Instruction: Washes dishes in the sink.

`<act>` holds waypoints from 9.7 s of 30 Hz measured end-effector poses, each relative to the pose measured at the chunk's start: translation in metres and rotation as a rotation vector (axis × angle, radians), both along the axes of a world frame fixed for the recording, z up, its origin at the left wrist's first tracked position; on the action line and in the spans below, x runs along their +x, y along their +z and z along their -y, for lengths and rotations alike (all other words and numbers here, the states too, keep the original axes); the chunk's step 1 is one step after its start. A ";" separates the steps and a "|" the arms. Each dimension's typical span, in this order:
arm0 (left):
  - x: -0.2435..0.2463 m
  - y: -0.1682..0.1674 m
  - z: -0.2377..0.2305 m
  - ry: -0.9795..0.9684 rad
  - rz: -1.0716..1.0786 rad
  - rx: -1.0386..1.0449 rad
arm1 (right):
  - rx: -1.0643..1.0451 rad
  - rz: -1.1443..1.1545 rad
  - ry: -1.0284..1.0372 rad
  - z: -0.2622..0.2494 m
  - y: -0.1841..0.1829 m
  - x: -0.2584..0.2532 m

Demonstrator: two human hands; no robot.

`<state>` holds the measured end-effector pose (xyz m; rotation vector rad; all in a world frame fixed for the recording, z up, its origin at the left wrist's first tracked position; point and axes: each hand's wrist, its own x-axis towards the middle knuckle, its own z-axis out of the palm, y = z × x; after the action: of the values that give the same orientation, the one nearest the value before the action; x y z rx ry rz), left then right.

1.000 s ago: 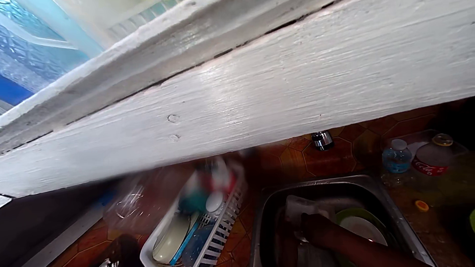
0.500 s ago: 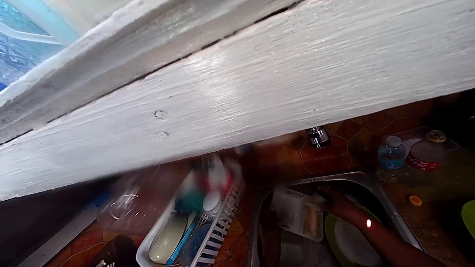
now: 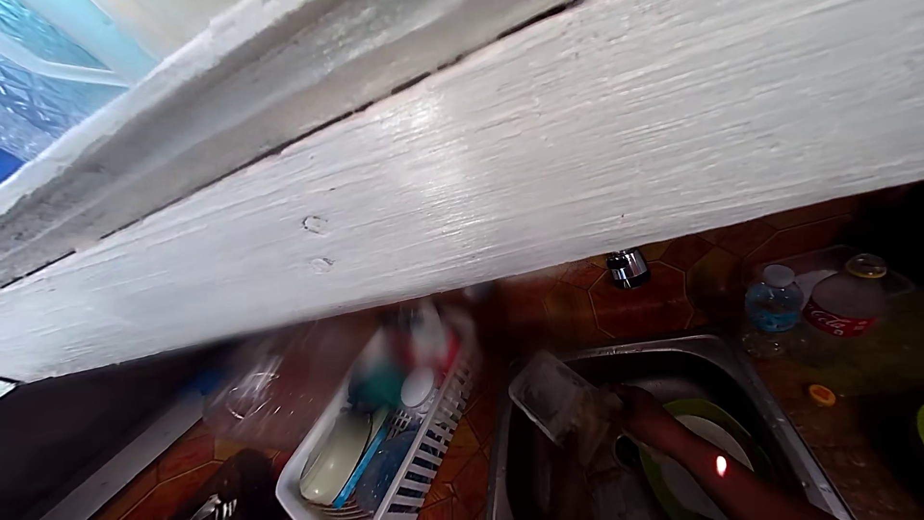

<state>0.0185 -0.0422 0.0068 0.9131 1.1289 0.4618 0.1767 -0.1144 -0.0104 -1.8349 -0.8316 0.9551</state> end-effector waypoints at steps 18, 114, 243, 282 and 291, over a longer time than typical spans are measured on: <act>0.001 -0.010 0.004 -0.003 0.144 0.054 | -0.173 0.665 0.139 -0.012 0.041 -0.042; 0.023 -0.014 -0.014 -0.132 -0.240 0.454 | -0.223 0.565 0.437 -0.016 0.000 -0.028; 0.031 -0.004 -0.018 -0.108 -0.055 1.010 | -0.163 0.405 0.442 0.008 -0.012 -0.013; 0.039 -0.016 -0.003 0.047 -0.046 0.227 | 0.152 -0.250 -0.369 -0.018 0.010 -0.033; 0.036 -0.026 -0.006 -0.019 -0.096 0.258 | 0.094 -0.614 -0.230 -0.011 0.013 -0.035</act>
<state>0.0542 -0.0365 -0.0187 1.1806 1.1636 0.5613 0.1416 -0.1035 0.0026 -1.3951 -0.2749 1.2107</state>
